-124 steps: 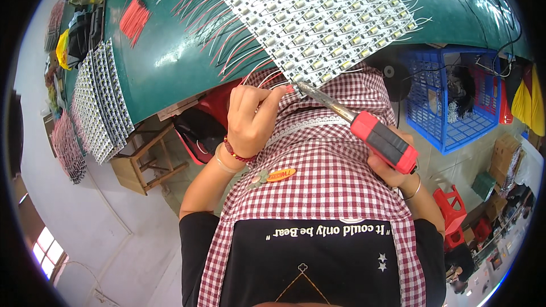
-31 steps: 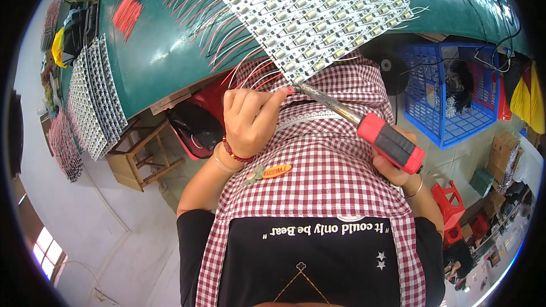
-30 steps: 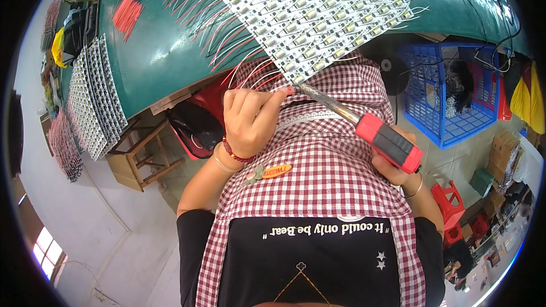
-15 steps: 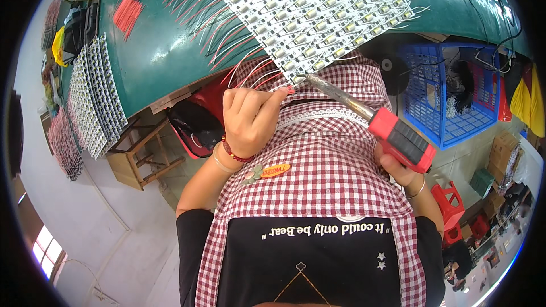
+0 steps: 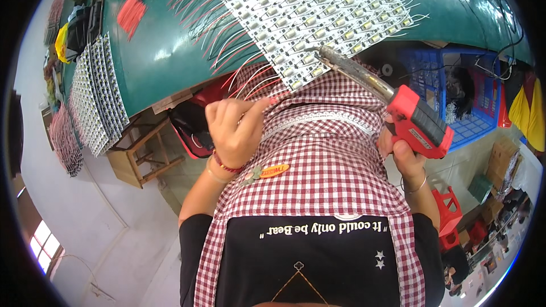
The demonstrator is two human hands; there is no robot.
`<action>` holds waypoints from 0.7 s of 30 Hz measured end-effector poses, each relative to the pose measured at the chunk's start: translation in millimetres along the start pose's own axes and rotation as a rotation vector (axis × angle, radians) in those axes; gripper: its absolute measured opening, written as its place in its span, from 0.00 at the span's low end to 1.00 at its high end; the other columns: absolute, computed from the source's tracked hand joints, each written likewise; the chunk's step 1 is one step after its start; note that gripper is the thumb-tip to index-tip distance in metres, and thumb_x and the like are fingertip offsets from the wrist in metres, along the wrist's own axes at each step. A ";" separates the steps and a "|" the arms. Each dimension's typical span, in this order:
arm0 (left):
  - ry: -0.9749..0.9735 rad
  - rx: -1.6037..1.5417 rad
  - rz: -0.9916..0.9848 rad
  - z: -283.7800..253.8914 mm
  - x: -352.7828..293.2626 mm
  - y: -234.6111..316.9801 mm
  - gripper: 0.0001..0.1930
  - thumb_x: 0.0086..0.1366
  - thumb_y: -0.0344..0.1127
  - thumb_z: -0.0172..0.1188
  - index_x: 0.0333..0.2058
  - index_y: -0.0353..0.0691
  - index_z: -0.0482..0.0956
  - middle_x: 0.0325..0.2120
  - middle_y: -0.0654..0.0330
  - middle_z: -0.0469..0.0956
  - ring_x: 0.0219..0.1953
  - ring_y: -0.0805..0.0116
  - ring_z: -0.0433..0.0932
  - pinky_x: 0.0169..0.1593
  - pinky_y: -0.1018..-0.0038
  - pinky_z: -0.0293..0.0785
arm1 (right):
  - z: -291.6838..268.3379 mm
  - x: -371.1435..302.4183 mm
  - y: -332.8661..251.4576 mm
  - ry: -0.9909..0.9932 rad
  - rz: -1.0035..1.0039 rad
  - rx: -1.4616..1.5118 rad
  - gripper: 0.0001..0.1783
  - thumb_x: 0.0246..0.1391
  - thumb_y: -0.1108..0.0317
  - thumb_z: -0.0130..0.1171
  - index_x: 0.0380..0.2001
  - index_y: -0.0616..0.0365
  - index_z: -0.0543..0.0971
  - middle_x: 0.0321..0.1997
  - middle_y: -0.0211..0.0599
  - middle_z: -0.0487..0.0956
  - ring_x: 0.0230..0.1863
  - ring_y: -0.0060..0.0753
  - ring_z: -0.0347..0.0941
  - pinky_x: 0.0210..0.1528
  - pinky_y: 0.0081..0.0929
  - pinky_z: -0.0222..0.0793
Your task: The person uses a soldering iron to attach red and black wires to a large LED panel. They repeatedly pick up wires, position them on the panel, and apply heat to secure them. The person also uses a wooden stick to adjust the wires on the panel.
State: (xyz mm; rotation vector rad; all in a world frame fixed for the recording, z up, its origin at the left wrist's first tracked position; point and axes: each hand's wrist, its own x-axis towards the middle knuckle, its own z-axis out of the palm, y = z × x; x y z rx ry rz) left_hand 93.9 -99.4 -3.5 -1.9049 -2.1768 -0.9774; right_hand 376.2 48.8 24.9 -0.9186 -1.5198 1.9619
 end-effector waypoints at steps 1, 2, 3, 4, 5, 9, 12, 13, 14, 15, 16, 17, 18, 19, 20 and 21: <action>-0.029 0.025 -0.043 -9.2 -2.9 -2.8 0.17 0.42 0.21 0.64 0.34 0.44 0.84 0.23 0.69 0.70 0.27 0.70 0.71 0.35 0.72 0.59 | 1.1 4.5 -1.3 0.004 -0.025 0.009 0.34 0.56 0.46 0.59 0.50 0.64 0.63 0.17 0.28 0.66 0.16 0.22 0.63 0.20 0.22 0.61; -0.037 0.045 -0.085 -15.9 -9.8 -5.4 0.17 0.42 0.20 0.65 0.34 0.43 0.84 0.23 0.68 0.71 0.28 0.69 0.71 0.35 0.71 0.60 | 1.2 6.6 -3.4 0.027 -0.019 0.053 0.34 0.55 0.47 0.60 0.50 0.65 0.64 0.17 0.29 0.66 0.15 0.22 0.63 0.21 0.22 0.62; -0.026 0.072 -0.129 -22.7 -18.7 -8.6 0.17 0.44 0.21 0.65 0.35 0.43 0.84 0.23 0.67 0.70 0.28 0.68 0.71 0.36 0.71 0.61 | 0.9 8.9 -6.3 0.048 -0.013 0.098 0.33 0.55 0.47 0.60 0.49 0.66 0.64 0.17 0.29 0.66 0.15 0.23 0.64 0.21 0.23 0.63; -0.008 0.106 -0.175 -29.2 -28.0 -12.1 0.16 0.45 0.21 0.66 0.36 0.42 0.84 0.23 0.66 0.70 0.28 0.67 0.71 0.36 0.70 0.61 | 0.1 13.4 -7.0 0.059 -0.012 0.144 0.33 0.55 0.48 0.61 0.49 0.67 0.65 0.16 0.30 0.66 0.15 0.24 0.64 0.21 0.24 0.64; 0.023 0.144 -0.214 -34.7 -34.2 -16.2 0.16 0.47 0.21 0.66 0.37 0.42 0.84 0.23 0.65 0.70 0.29 0.66 0.71 0.36 0.70 0.62 | -2.1 17.4 -4.1 0.045 -0.045 0.159 0.32 0.57 0.49 0.58 0.49 0.67 0.63 0.16 0.30 0.66 0.14 0.23 0.63 0.20 0.23 0.64; 0.152 0.216 -0.401 -53.5 -28.7 -37.0 0.11 0.53 0.20 0.64 0.36 0.40 0.83 0.25 0.61 0.72 0.29 0.64 0.70 0.37 0.71 0.65 | -7.9 37.9 2.0 0.001 -0.146 0.294 0.27 0.61 0.50 0.49 0.50 0.64 0.62 0.16 0.29 0.64 0.13 0.22 0.60 0.16 0.20 0.62; 0.212 0.242 -0.374 -58.7 12.7 -64.9 0.05 0.57 0.22 0.61 0.30 0.39 0.81 0.26 0.61 0.76 0.30 0.66 0.73 0.36 0.72 0.67 | -3.8 48.3 2.0 -0.001 -0.202 0.434 0.26 0.63 0.53 0.48 0.52 0.64 0.62 0.17 0.30 0.63 0.13 0.22 0.59 0.18 0.20 0.63; 0.202 0.286 -0.346 -60.8 28.6 -77.6 0.04 0.58 0.23 0.60 0.30 0.39 0.81 0.26 0.62 0.76 0.30 0.66 0.74 0.36 0.72 0.67 | -1.0 54.3 -2.0 -0.050 -0.239 0.460 0.25 0.64 0.54 0.47 0.53 0.64 0.62 0.17 0.29 0.63 0.14 0.22 0.59 0.19 0.20 0.63; 0.209 0.305 -0.376 -58.9 39.4 -96.9 0.03 0.58 0.25 0.61 0.30 0.40 0.81 0.25 0.62 0.76 0.31 0.66 0.74 0.36 0.71 0.66 | 1.3 58.1 -4.4 -0.053 -0.258 0.466 0.26 0.64 0.53 0.47 0.53 0.64 0.62 0.17 0.29 0.63 0.14 0.22 0.59 0.18 0.20 0.62; 0.227 0.313 -0.410 -52.7 50.6 -122.8 0.03 0.58 0.26 0.61 0.30 0.41 0.81 0.25 0.63 0.77 0.31 0.66 0.75 0.37 0.71 0.66 | 2.1 64.7 -10.8 -0.059 -0.281 0.459 0.26 0.64 0.53 0.48 0.53 0.64 0.62 0.17 0.29 0.63 0.14 0.22 0.59 0.18 0.20 0.62; 0.235 0.302 -0.436 -48.8 54.7 -152.7 0.03 0.57 0.28 0.62 0.30 0.42 0.82 0.26 0.63 0.77 0.31 0.65 0.75 0.38 0.70 0.66 | 3.0 66.7 -12.4 -0.065 -0.301 0.464 0.26 0.63 0.53 0.48 0.53 0.64 0.62 0.17 0.29 0.63 0.14 0.22 0.58 0.18 0.20 0.62; 0.238 0.283 -0.467 -44.4 54.3 -182.8 0.04 0.56 0.30 0.63 0.31 0.44 0.82 0.26 0.63 0.77 0.32 0.64 0.76 0.39 0.68 0.65 | 3.4 69.2 -13.8 -0.072 -0.293 0.466 0.26 0.63 0.53 0.48 0.53 0.64 0.62 0.17 0.29 0.63 0.14 0.22 0.58 0.18 0.20 0.62; 0.230 0.357 -0.466 -41.0 57.4 -205.1 0.04 0.55 0.31 0.63 0.31 0.44 0.82 0.26 0.63 0.77 0.33 0.64 0.76 0.40 0.67 0.65 | 3.1 69.8 -14.9 -0.073 -0.298 0.464 0.26 0.63 0.53 0.48 0.54 0.64 0.62 0.17 0.29 0.63 0.13 0.22 0.58 0.18 0.20 0.61; 0.221 0.434 -0.469 -40.2 58.7 -223.5 0.04 0.55 0.32 0.63 0.31 0.45 0.82 0.26 0.63 0.76 0.33 0.64 0.76 0.40 0.65 0.66 | 2.5 71.1 -15.4 -0.077 -0.301 0.464 0.26 0.63 0.53 0.48 0.54 0.64 0.62 0.17 0.29 0.63 0.13 0.22 0.58 0.17 0.20 0.61; 0.209 0.506 -0.460 -39.4 62.9 -235.6 0.04 0.54 0.33 0.64 0.31 0.46 0.82 0.26 0.63 0.76 0.34 0.63 0.76 0.41 0.64 0.66 | 1.0 69.0 -15.0 -0.069 -0.311 0.465 0.27 0.63 0.53 0.48 0.54 0.64 0.62 0.17 0.29 0.63 0.13 0.22 0.57 0.17 0.20 0.61; 0.168 0.513 -0.500 -39.8 64.9 -244.4 0.04 0.54 0.34 0.64 0.31 0.46 0.82 0.27 0.63 0.76 0.36 0.63 0.76 0.41 0.63 0.65 | -3.5 67.0 -13.2 -0.021 -0.301 0.440 0.28 0.62 0.50 0.49 0.53 0.64 0.62 0.16 0.29 0.63 0.13 0.22 0.59 0.16 0.20 0.61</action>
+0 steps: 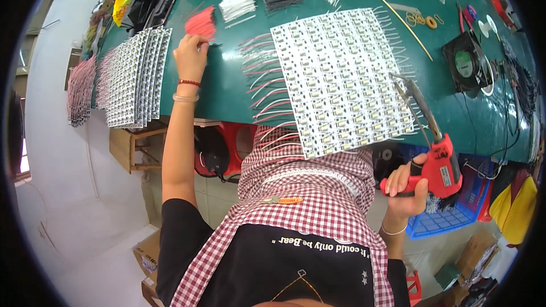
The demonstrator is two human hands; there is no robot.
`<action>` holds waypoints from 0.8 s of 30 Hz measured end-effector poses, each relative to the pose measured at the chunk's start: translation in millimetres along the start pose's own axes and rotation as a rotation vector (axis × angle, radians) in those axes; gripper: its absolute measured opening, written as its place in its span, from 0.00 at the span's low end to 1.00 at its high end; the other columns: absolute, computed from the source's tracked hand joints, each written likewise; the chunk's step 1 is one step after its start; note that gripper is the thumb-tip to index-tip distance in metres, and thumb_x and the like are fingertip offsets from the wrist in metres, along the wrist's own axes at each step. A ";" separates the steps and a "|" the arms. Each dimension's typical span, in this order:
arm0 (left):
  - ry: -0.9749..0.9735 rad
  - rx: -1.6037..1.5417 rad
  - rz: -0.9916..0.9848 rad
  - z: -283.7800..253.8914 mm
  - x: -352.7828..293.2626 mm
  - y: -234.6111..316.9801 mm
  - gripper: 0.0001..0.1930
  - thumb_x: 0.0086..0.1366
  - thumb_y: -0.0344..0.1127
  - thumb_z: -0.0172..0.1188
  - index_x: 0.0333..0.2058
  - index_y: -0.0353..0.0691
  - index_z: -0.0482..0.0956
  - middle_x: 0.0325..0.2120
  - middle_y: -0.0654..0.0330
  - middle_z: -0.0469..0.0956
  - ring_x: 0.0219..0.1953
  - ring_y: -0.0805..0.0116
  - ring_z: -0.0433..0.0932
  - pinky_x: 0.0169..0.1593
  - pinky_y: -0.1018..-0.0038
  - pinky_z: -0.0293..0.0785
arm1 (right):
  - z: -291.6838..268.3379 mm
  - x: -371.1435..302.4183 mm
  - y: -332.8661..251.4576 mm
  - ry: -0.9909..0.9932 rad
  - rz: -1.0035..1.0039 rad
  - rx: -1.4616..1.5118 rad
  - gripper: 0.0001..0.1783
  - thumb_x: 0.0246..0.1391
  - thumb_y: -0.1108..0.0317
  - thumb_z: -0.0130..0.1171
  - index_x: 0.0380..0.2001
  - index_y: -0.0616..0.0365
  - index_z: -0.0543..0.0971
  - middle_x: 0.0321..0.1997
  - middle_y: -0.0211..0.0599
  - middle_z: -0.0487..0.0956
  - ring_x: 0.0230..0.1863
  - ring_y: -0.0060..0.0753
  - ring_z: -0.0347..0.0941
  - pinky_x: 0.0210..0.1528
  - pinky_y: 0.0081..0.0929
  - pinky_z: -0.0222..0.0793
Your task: The person uses a soldering iron to attach red and black wires to a large LED panel. They repeatedly pick up wires, position them on the panel, and apply heat to secure them. The person also uses a wooden stick to adjust the wires on the panel.
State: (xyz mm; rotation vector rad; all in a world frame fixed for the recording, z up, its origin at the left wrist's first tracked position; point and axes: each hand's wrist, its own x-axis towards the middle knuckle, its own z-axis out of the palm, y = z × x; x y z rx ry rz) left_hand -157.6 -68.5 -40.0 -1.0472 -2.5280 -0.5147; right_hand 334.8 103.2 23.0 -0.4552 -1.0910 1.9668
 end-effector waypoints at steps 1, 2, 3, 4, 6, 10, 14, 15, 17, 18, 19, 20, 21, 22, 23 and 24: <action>-0.053 0.018 -0.027 2.5 5.4 -1.1 0.04 0.55 0.34 0.64 0.31 0.47 0.82 0.28 0.64 0.76 0.37 0.63 0.76 0.41 0.62 0.65 | -1.9 -0.6 -2.1 0.023 -0.004 0.000 0.28 0.62 0.51 0.49 0.53 0.64 0.62 0.16 0.29 0.63 0.13 0.22 0.59 0.15 0.21 0.61; -0.106 0.038 -0.055 3.8 10.3 -2.3 0.04 0.55 0.35 0.64 0.31 0.48 0.82 0.29 0.64 0.76 0.39 0.63 0.76 0.42 0.61 0.65 | -3.0 -0.5 -3.9 0.046 -0.006 0.001 0.28 0.62 0.51 0.49 0.53 0.64 0.62 0.16 0.29 0.63 0.13 0.23 0.59 0.15 0.21 0.61; -0.094 0.061 -0.038 3.4 13.8 -3.2 0.04 0.54 0.35 0.64 0.31 0.48 0.82 0.30 0.64 0.76 0.40 0.62 0.75 0.42 0.61 0.65 | -3.3 1.1 -5.5 0.070 -0.008 0.003 0.27 0.63 0.51 0.49 0.52 0.64 0.62 0.16 0.30 0.63 0.13 0.23 0.60 0.15 0.21 0.61; -0.090 0.081 -0.013 3.5 16.9 0.1 0.05 0.54 0.35 0.64 0.31 0.48 0.82 0.30 0.64 0.76 0.40 0.62 0.75 0.42 0.60 0.65 | -3.1 2.1 -5.7 0.086 -0.016 -0.005 0.26 0.63 0.52 0.48 0.52 0.63 0.61 0.16 0.30 0.63 0.13 0.23 0.60 0.15 0.21 0.61; -0.062 0.116 0.053 1.7 20.8 9.4 0.05 0.53 0.34 0.64 0.31 0.48 0.82 0.31 0.63 0.76 0.41 0.61 0.74 0.42 0.60 0.65 | -5.7 6.6 -3.5 0.110 -0.009 0.016 0.25 0.64 0.52 0.48 0.51 0.63 0.61 0.16 0.30 0.63 0.12 0.23 0.60 0.15 0.21 0.61; -0.016 -0.097 0.231 5.3 45.1 77.8 0.07 0.52 0.32 0.64 0.31 0.47 0.82 0.32 0.61 0.75 0.41 0.59 0.73 0.42 0.62 0.67 | 0.8 16.5 -9.0 0.048 -0.022 0.048 0.23 0.65 0.55 0.46 0.52 0.63 0.61 0.17 0.30 0.63 0.14 0.21 0.59 0.17 0.20 0.63; -0.059 -0.433 0.575 41.1 89.7 202.3 0.06 0.54 0.29 0.60 0.31 0.45 0.81 0.31 0.60 0.75 0.41 0.58 0.73 0.42 0.65 0.69 | 5.7 29.3 -17.2 0.074 -0.082 0.029 0.23 0.65 0.55 0.46 0.51 0.64 0.61 0.16 0.30 0.62 0.13 0.21 0.58 0.17 0.20 0.62; -0.071 -0.477 0.701 42.2 100.5 244.2 0.06 0.55 0.29 0.60 0.32 0.45 0.81 0.32 0.60 0.75 0.41 0.58 0.73 0.42 0.66 0.70 | 19.5 19.0 -21.0 0.091 -0.146 -0.006 0.23 0.65 0.55 0.46 0.51 0.63 0.61 0.16 0.30 0.62 0.13 0.21 0.58 0.17 0.21 0.62; -0.041 -0.542 0.927 64.3 113.8 318.1 0.06 0.55 0.29 0.59 0.32 0.46 0.81 0.35 0.61 0.75 0.43 0.60 0.72 0.44 0.67 0.70 | 20.7 16.6 -24.3 0.113 -0.202 -0.016 0.23 0.65 0.54 0.46 0.51 0.63 0.61 0.16 0.30 0.62 0.13 0.21 0.58 0.17 0.21 0.62; -0.067 -0.545 0.932 70.1 119.1 335.4 0.06 0.56 0.29 0.59 0.32 0.47 0.81 0.35 0.62 0.75 0.44 0.60 0.72 0.44 0.66 0.69 | 24.1 17.8 -25.0 0.097 -0.207 -0.022 0.23 0.65 0.54 0.46 0.51 0.63 0.61 0.16 0.30 0.62 0.13 0.21 0.58 0.16 0.21 0.61; -0.098 -0.551 0.940 79.0 122.3 351.1 0.05 0.56 0.30 0.59 0.31 0.47 0.81 0.36 0.63 0.75 0.45 0.61 0.71 0.45 0.65 0.69 | 26.6 17.0 -24.5 0.095 -0.217 -0.033 0.23 0.65 0.54 0.46 0.51 0.63 0.61 0.16 0.29 0.62 0.13 0.21 0.58 0.16 0.21 0.61; -0.134 -0.566 0.957 87.0 122.8 365.5 0.05 0.56 0.30 0.59 0.31 0.48 0.81 0.37 0.63 0.75 0.45 0.62 0.71 0.45 0.64 0.68 | 28.1 13.8 -23.8 0.105 -0.231 -0.048 0.23 0.65 0.54 0.45 0.50 0.62 0.62 0.16 0.29 0.62 0.12 0.21 0.58 0.16 0.21 0.61; -0.150 -0.518 0.949 95.3 122.2 375.7 0.04 0.56 0.30 0.59 0.31 0.48 0.80 0.37 0.64 0.75 0.46 0.62 0.71 0.46 0.63 0.68 | 27.8 11.4 -23.9 0.112 -0.243 -0.063 0.22 0.65 0.54 0.45 0.50 0.62 0.62 0.16 0.29 0.62 0.12 0.21 0.58 0.16 0.21 0.61; -0.175 -0.466 0.942 104.3 117.5 383.7 0.04 0.57 0.31 0.58 0.30 0.48 0.80 0.37 0.64 0.75 0.46 0.62 0.70 0.46 0.62 0.67 | 25.6 7.4 -23.4 0.125 -0.248 -0.064 0.22 0.65 0.54 0.44 0.50 0.62 0.62 0.16 0.29 0.62 0.12 0.21 0.58 0.16 0.20 0.61; -0.198 -0.411 0.931 113.3 114.1 388.0 0.03 0.57 0.31 0.58 0.29 0.48 0.80 0.37 0.64 0.75 0.46 0.62 0.70 0.47 0.61 0.67 | 24.3 5.1 -24.8 0.134 -0.256 -0.056 0.22 0.65 0.54 0.44 0.51 0.62 0.62 0.16 0.29 0.62 0.13 0.21 0.58 0.16 0.20 0.61; -0.232 -0.418 0.873 122.0 113.0 388.4 0.02 0.57 0.33 0.58 0.29 0.48 0.79 0.38 0.65 0.75 0.46 0.62 0.70 0.47 0.60 0.66 | 23.0 4.1 -26.8 0.138 -0.262 -0.047 0.22 0.65 0.54 0.44 0.51 0.62 0.62 0.17 0.30 0.63 0.13 0.21 0.58 0.16 0.20 0.61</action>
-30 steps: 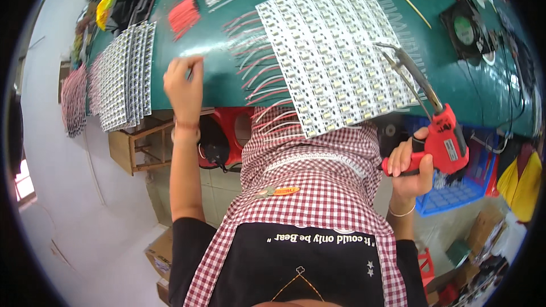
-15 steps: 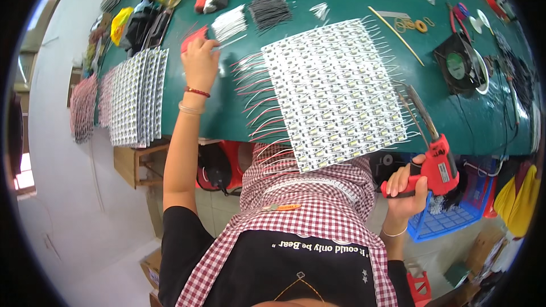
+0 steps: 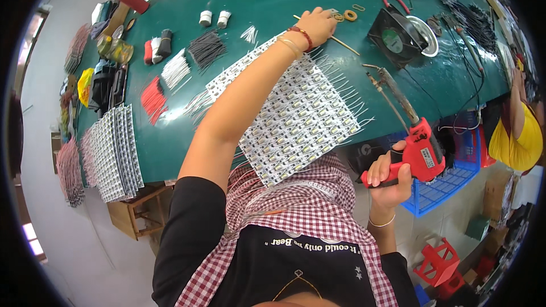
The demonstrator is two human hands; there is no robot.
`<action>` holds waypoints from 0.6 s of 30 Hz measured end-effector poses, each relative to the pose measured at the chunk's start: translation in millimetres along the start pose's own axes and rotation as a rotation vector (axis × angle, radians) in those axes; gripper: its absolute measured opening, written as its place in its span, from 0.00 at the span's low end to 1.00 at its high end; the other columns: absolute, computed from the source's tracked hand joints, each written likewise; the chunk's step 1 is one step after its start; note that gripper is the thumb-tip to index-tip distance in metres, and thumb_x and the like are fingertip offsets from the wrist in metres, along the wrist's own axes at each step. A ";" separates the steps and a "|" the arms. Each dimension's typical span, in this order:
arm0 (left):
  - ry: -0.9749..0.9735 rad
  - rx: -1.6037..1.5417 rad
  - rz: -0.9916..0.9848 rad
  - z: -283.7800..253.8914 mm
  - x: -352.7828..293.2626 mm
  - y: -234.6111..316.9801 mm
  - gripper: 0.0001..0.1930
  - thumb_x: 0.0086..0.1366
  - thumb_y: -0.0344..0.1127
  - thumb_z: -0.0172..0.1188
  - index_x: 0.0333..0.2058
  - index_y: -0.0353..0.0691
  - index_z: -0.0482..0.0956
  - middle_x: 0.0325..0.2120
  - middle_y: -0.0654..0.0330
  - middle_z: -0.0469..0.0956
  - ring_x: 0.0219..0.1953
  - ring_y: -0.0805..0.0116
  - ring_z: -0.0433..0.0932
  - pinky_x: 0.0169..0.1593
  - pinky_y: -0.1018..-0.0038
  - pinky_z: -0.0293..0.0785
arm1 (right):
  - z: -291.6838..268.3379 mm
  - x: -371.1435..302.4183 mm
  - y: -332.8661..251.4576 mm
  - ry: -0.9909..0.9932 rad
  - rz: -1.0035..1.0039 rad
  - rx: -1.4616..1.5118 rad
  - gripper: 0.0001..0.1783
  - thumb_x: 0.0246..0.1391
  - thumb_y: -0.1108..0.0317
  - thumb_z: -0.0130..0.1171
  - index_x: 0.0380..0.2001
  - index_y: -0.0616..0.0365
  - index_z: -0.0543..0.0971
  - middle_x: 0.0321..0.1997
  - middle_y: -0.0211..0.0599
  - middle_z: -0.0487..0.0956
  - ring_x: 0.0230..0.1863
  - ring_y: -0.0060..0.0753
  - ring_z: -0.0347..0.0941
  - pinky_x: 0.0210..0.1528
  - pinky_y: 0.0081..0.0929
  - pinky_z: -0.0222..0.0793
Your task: The person uses a soldering iron to attach red and black wires to a large LED panel. They repeatedly pick up wires, position them on the panel, and apply heat to secure them. The person also uses a wooden stick to adjust the wires on the panel.
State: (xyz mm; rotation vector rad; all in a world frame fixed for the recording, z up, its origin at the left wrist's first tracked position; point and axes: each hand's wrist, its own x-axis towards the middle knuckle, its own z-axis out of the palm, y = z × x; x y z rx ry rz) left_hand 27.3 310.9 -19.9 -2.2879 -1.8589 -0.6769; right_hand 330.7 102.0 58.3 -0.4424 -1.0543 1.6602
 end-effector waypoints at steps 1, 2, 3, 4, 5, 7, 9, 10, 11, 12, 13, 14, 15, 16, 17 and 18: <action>0.009 0.008 0.080 0.1 -1.0 3.0 0.02 0.57 0.33 0.58 0.29 0.48 0.78 0.38 0.65 0.75 0.46 0.62 0.70 0.46 0.60 0.66 | -1.3 -4.6 -1.3 0.019 -0.016 0.005 0.22 0.65 0.54 0.44 0.51 0.62 0.62 0.17 0.30 0.63 0.13 0.21 0.58 0.17 0.20 0.62; 0.019 0.018 0.148 -7.4 -5.0 1.7 0.01 0.58 0.33 0.58 0.29 0.48 0.77 0.38 0.65 0.75 0.46 0.62 0.70 0.46 0.61 0.65 | -2.8 -5.7 -3.7 0.035 -0.024 0.006 0.22 0.65 0.54 0.44 0.51 0.62 0.62 0.17 0.30 0.63 0.13 0.21 0.58 0.17 0.20 0.62; 0.030 0.032 0.210 -15.1 -8.1 2.7 0.01 0.58 0.33 0.57 0.29 0.48 0.77 0.37 0.65 0.75 0.46 0.63 0.70 0.46 0.61 0.65 | -4.6 -5.7 -6.1 0.046 -0.029 0.009 0.22 0.65 0.54 0.45 0.52 0.62 0.62 0.17 0.30 0.63 0.14 0.21 0.59 0.17 0.20 0.62; 0.140 -0.030 0.243 -23.0 -12.8 3.7 0.02 0.59 0.30 0.56 0.29 0.47 0.75 0.35 0.65 0.75 0.45 0.63 0.71 0.45 0.63 0.65 | -6.0 -2.7 -8.4 0.041 -0.023 0.014 0.22 0.65 0.55 0.45 0.52 0.62 0.62 0.18 0.30 0.63 0.14 0.21 0.59 0.17 0.20 0.62; 0.147 -0.035 0.269 -39.8 -15.9 3.9 0.02 0.59 0.30 0.55 0.29 0.47 0.75 0.34 0.65 0.75 0.44 0.63 0.72 0.44 0.63 0.65 | -7.4 -1.2 -9.4 0.034 -0.032 0.006 0.22 0.65 0.55 0.45 0.52 0.62 0.62 0.18 0.30 0.63 0.14 0.21 0.59 0.17 0.20 0.62; 0.138 -0.044 0.324 -85.7 -30.0 -5.9 0.03 0.60 0.29 0.55 0.30 0.48 0.75 0.32 0.65 0.76 0.42 0.63 0.73 0.44 0.64 0.65 | -14.1 0.0 -10.3 0.034 -0.042 0.004 0.22 0.66 0.55 0.45 0.52 0.62 0.62 0.18 0.29 0.63 0.15 0.20 0.59 0.17 0.20 0.62; 0.188 -0.087 0.225 -124.4 -60.2 -36.9 0.03 0.60 0.30 0.56 0.30 0.47 0.77 0.30 0.65 0.76 0.40 0.62 0.74 0.44 0.65 0.66 | -21.5 5.9 -9.3 0.029 -0.021 -0.001 0.22 0.66 0.55 0.44 0.52 0.63 0.62 0.18 0.29 0.63 0.15 0.21 0.59 0.17 0.20 0.62; 0.152 -0.112 0.156 -138.1 -80.8 -60.9 0.02 0.60 0.31 0.56 0.31 0.46 0.77 0.29 0.65 0.76 0.40 0.62 0.73 0.44 0.65 0.65 | -23.4 9.7 -7.8 0.023 -0.002 0.003 0.22 0.66 0.55 0.44 0.52 0.63 0.62 0.18 0.29 0.63 0.15 0.21 0.59 0.17 0.20 0.62; 0.118 -0.135 0.085 -151.9 -102.7 -84.7 0.02 0.60 0.31 0.57 0.31 0.46 0.78 0.29 0.65 0.75 0.39 0.62 0.73 0.44 0.65 0.65 | -24.7 13.5 -5.2 0.015 0.017 0.009 0.22 0.66 0.55 0.44 0.52 0.63 0.62 0.18 0.29 0.63 0.15 0.21 0.59 0.17 0.20 0.62; 0.105 -0.063 0.039 -165.6 -127.2 -98.0 0.02 0.59 0.31 0.58 0.31 0.45 0.79 0.29 0.64 0.75 0.39 0.62 0.73 0.44 0.65 0.65 | -21.9 8.9 -3.0 0.011 0.019 0.013 0.22 0.66 0.55 0.44 0.52 0.63 0.62 0.18 0.30 0.63 0.15 0.21 0.59 0.17 0.20 0.61; 0.082 0.019 -0.021 -180.2 -150.7 -107.6 0.02 0.59 0.31 0.58 0.31 0.45 0.79 0.29 0.64 0.75 0.39 0.62 0.73 0.44 0.65 0.64 | -21.2 10.8 -0.1 0.016 0.054 0.032 0.22 0.66 0.56 0.44 0.52 0.63 0.62 0.18 0.30 0.63 0.14 0.21 0.59 0.17 0.20 0.61; 0.060 0.031 -0.051 -187.1 -171.6 -117.4 0.03 0.59 0.31 0.58 0.31 0.46 0.79 0.28 0.64 0.75 0.38 0.61 0.72 0.44 0.65 0.64 | -20.5 12.1 2.4 0.023 0.088 0.042 0.21 0.66 0.56 0.44 0.52 0.63 0.62 0.18 0.30 0.63 0.14 0.21 0.58 0.17 0.20 0.61; 0.042 0.041 -0.080 -191.6 -189.4 -123.6 0.03 0.60 0.31 0.58 0.31 0.46 0.80 0.28 0.64 0.75 0.38 0.61 0.72 0.44 0.66 0.64 | -18.9 12.6 4.0 0.028 0.120 0.049 0.21 0.66 0.56 0.44 0.51 0.63 0.62 0.17 0.30 0.63 0.14 0.21 0.58 0.17 0.20 0.61; 0.035 0.060 -0.107 -193.1 -201.5 -126.1 0.03 0.60 0.31 0.58 0.30 0.46 0.80 0.27 0.64 0.74 0.37 0.61 0.71 0.44 0.66 0.63 | -17.7 14.4 6.0 0.017 0.149 0.055 0.21 0.66 0.56 0.44 0.51 0.63 0.62 0.17 0.30 0.63 0.14 0.21 0.58 0.17 0.20 0.61; 0.035 0.064 -0.126 -192.6 -207.6 -128.8 0.03 0.59 0.31 0.58 0.30 0.46 0.80 0.27 0.65 0.74 0.36 0.62 0.71 0.44 0.66 0.63 | -16.5 15.8 8.0 0.008 0.176 0.060 0.21 0.66 0.56 0.44 0.51 0.63 0.62 0.17 0.30 0.63 0.14 0.21 0.58 0.17 0.20 0.61; 0.035 0.067 -0.143 -191.9 -212.4 -131.3 0.03 0.59 0.31 0.58 0.29 0.46 0.80 0.27 0.65 0.74 0.36 0.62 0.71 0.44 0.66 0.64 | -14.8 17.1 9.4 0.001 0.202 0.064 0.21 0.67 0.56 0.44 0.51 0.63 0.62 0.17 0.30 0.63 0.14 0.21 0.58 0.17 0.20 0.61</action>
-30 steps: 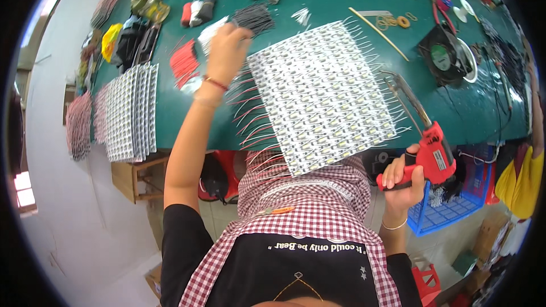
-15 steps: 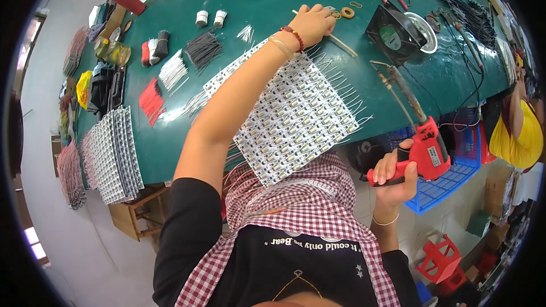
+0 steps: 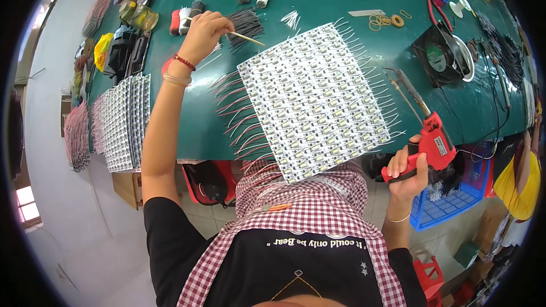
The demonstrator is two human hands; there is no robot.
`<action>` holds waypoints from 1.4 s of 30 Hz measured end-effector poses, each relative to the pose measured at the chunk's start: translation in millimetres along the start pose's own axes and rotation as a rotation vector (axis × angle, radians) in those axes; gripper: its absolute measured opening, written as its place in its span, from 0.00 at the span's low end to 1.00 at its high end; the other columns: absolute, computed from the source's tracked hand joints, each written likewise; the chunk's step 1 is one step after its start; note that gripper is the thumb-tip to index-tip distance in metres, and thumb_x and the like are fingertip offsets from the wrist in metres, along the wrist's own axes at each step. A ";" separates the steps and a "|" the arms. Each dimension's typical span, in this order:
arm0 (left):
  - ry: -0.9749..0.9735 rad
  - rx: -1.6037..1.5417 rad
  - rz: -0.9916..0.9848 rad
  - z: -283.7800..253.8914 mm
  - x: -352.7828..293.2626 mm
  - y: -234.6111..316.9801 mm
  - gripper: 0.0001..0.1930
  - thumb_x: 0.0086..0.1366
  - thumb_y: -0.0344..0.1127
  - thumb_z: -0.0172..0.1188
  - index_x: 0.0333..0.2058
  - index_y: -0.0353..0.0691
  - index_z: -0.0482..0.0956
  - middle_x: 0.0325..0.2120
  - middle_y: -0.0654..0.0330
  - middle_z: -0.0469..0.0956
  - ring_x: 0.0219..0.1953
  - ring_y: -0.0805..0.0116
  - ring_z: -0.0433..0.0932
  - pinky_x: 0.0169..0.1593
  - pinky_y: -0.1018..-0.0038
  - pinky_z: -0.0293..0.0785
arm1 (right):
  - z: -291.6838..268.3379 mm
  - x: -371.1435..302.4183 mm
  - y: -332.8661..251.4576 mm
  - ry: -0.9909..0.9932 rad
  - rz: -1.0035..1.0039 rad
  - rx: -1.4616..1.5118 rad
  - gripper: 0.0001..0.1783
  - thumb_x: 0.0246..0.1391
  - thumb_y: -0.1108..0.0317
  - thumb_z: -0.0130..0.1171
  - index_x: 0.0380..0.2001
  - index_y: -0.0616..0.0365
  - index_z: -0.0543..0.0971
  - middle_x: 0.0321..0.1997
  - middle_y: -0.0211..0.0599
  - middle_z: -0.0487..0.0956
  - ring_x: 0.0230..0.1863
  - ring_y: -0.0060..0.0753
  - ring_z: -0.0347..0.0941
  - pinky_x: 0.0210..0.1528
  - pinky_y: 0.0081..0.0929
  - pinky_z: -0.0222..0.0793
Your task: The person uses a soldering iron to attach red and black wires to a large LED panel. They repeatedly pick up wires, position them on the panel, and apply heat to secure them. The person also uses a wooden stick to adjust the wires on the panel.
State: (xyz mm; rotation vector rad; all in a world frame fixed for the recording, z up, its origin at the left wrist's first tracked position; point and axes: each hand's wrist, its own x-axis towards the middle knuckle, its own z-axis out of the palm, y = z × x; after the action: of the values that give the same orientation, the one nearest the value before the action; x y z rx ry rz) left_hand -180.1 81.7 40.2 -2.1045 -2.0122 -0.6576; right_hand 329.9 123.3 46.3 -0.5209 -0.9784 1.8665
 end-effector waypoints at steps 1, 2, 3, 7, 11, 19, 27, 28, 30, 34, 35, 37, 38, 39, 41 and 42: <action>0.000 0.000 -0.017 1.8 -4.7 -1.7 0.03 0.59 0.31 0.58 0.29 0.45 0.80 0.27 0.65 0.74 0.36 0.62 0.71 0.44 0.66 0.64 | 2.7 0.4 -0.9 -0.001 0.007 -0.012 0.21 0.66 0.56 0.44 0.51 0.63 0.62 0.17 0.30 0.63 0.13 0.21 0.58 0.17 0.20 0.61; -0.009 -0.016 -0.030 5.9 -7.5 -3.1 0.03 0.59 0.30 0.58 0.28 0.45 0.80 0.27 0.66 0.75 0.36 0.63 0.71 0.45 0.67 0.64 | 5.7 0.5 -1.7 -0.001 0.013 -0.024 0.22 0.66 0.55 0.44 0.51 0.63 0.62 0.17 0.30 0.63 0.13 0.21 0.58 0.17 0.20 0.61; -0.003 -0.030 -0.016 10.8 -10.2 -4.2 0.03 0.59 0.30 0.58 0.29 0.45 0.80 0.27 0.66 0.75 0.36 0.63 0.71 0.46 0.67 0.64 | 8.3 0.6 -2.6 0.001 0.018 -0.036 0.22 0.66 0.55 0.45 0.51 0.63 0.62 0.17 0.30 0.63 0.13 0.21 0.58 0.17 0.20 0.61; -0.015 -0.094 0.016 23.7 -12.4 -3.3 0.03 0.58 0.29 0.58 0.29 0.46 0.80 0.28 0.66 0.75 0.36 0.64 0.71 0.46 0.68 0.64 | 11.3 -3.0 -4.3 0.020 0.007 -0.054 0.22 0.66 0.55 0.45 0.51 0.63 0.62 0.17 0.30 0.62 0.13 0.21 0.58 0.16 0.20 0.61; -0.014 -0.114 0.025 28.9 -9.1 -6.6 0.03 0.58 0.30 0.59 0.29 0.46 0.80 0.28 0.66 0.75 0.36 0.64 0.71 0.46 0.68 0.64 | 12.0 -6.7 -5.5 0.061 0.002 -0.082 0.22 0.66 0.55 0.45 0.51 0.63 0.62 0.17 0.29 0.62 0.13 0.20 0.58 0.16 0.19 0.61; -0.056 -0.165 0.043 36.5 0.9 -14.6 0.02 0.58 0.31 0.59 0.29 0.46 0.80 0.28 0.66 0.75 0.37 0.64 0.70 0.46 0.68 0.64 | 14.1 -6.8 -8.6 0.092 0.011 -0.102 0.22 0.67 0.55 0.44 0.51 0.63 0.62 0.17 0.29 0.62 0.14 0.20 0.58 0.16 0.20 0.61; -0.027 -0.134 0.011 39.1 5.7 -26.1 0.04 0.59 0.34 0.58 0.28 0.49 0.82 0.27 0.68 0.74 0.38 0.66 0.71 0.52 0.69 0.62 | 11.2 -6.6 -10.9 0.123 0.020 -0.095 0.21 0.67 0.55 0.43 0.51 0.63 0.63 0.17 0.29 0.62 0.14 0.21 0.59 0.17 0.20 0.61; -0.034 -0.128 0.013 40.1 6.7 -28.1 0.04 0.59 0.34 0.58 0.28 0.49 0.82 0.27 0.68 0.74 0.38 0.66 0.71 0.52 0.69 0.62 | 10.3 -7.0 -10.5 0.126 0.023 -0.091 0.21 0.67 0.55 0.43 0.51 0.63 0.63 0.17 0.29 0.62 0.14 0.21 0.59 0.17 0.20 0.61; -0.050 -0.118 0.018 42.6 7.9 -30.9 0.04 0.60 0.35 0.58 0.28 0.50 0.82 0.27 0.68 0.74 0.38 0.66 0.71 0.52 0.68 0.62 | 8.7 -7.8 -9.7 0.132 0.029 -0.083 0.21 0.67 0.56 0.43 0.51 0.63 0.63 0.17 0.29 0.62 0.14 0.21 0.59 0.17 0.20 0.60; -0.129 -0.146 0.011 41.7 9.2 -22.4 0.05 0.60 0.36 0.59 0.29 0.51 0.83 0.27 0.68 0.74 0.39 0.66 0.71 0.53 0.68 0.61 | 9.8 -7.4 -9.9 0.137 0.026 -0.089 0.21 0.67 0.56 0.43 0.51 0.63 0.63 0.17 0.29 0.62 0.14 0.21 0.58 0.16 0.19 0.60; -0.121 -0.143 0.029 42.8 8.9 -19.0 0.05 0.61 0.36 0.59 0.29 0.51 0.83 0.27 0.68 0.74 0.39 0.66 0.71 0.53 0.68 0.61 | 10.7 -7.0 -10.4 0.143 0.027 -0.087 0.21 0.67 0.56 0.43 0.51 0.63 0.63 0.17 0.29 0.62 0.14 0.21 0.58 0.16 0.19 0.60; -0.111 -0.142 0.048 42.8 8.2 -16.0 0.05 0.61 0.37 0.59 0.29 0.51 0.83 0.27 0.69 0.74 0.39 0.67 0.71 0.53 0.68 0.61 | 10.9 -7.0 -11.0 0.158 0.033 -0.090 0.21 0.67 0.55 0.44 0.51 0.62 0.63 0.17 0.28 0.62 0.14 0.20 0.59 0.16 0.20 0.60; -0.109 -0.145 0.048 41.8 8.6 -15.4 0.05 0.61 0.37 0.59 0.28 0.51 0.83 0.27 0.69 0.74 0.40 0.67 0.71 0.53 0.68 0.61 | 9.9 -7.0 -11.6 0.166 0.039 -0.094 0.21 0.66 0.55 0.44 0.51 0.62 0.63 0.17 0.28 0.62 0.14 0.20 0.59 0.16 0.20 0.61; -0.107 -0.147 0.049 41.5 8.7 -15.1 0.05 0.61 0.37 0.59 0.28 0.51 0.83 0.27 0.69 0.74 0.40 0.67 0.71 0.53 0.68 0.61 | 9.4 -7.2 -11.9 0.174 0.044 -0.098 0.22 0.66 0.54 0.45 0.51 0.62 0.63 0.16 0.28 0.62 0.14 0.20 0.59 0.16 0.20 0.61; -0.104 -0.178 0.064 45.1 7.7 -16.9 0.05 0.60 0.38 0.59 0.28 0.52 0.84 0.27 0.69 0.74 0.40 0.67 0.71 0.53 0.67 0.61 | 9.4 -7.1 -11.9 0.173 0.044 -0.099 0.22 0.66 0.54 0.45 0.51 0.62 0.63 0.17 0.28 0.63 0.14 0.20 0.59 0.17 0.20 0.61; -0.103 -0.193 0.072 46.6 7.2 -17.6 0.05 0.60 0.38 0.59 0.28 0.52 0.84 0.27 0.69 0.74 0.40 0.67 0.72 0.53 0.67 0.61 | 9.7 -7.2 -11.9 0.172 0.044 -0.100 0.22 0.66 0.54 0.45 0.51 0.62 0.63 0.17 0.28 0.63 0.14 0.20 0.59 0.17 0.20 0.61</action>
State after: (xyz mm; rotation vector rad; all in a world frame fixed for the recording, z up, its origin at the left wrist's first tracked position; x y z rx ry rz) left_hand -187.8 108.6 -1.7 -2.3529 -1.9857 -0.7748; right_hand 333.0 116.0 61.2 -0.7561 -0.9545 1.7848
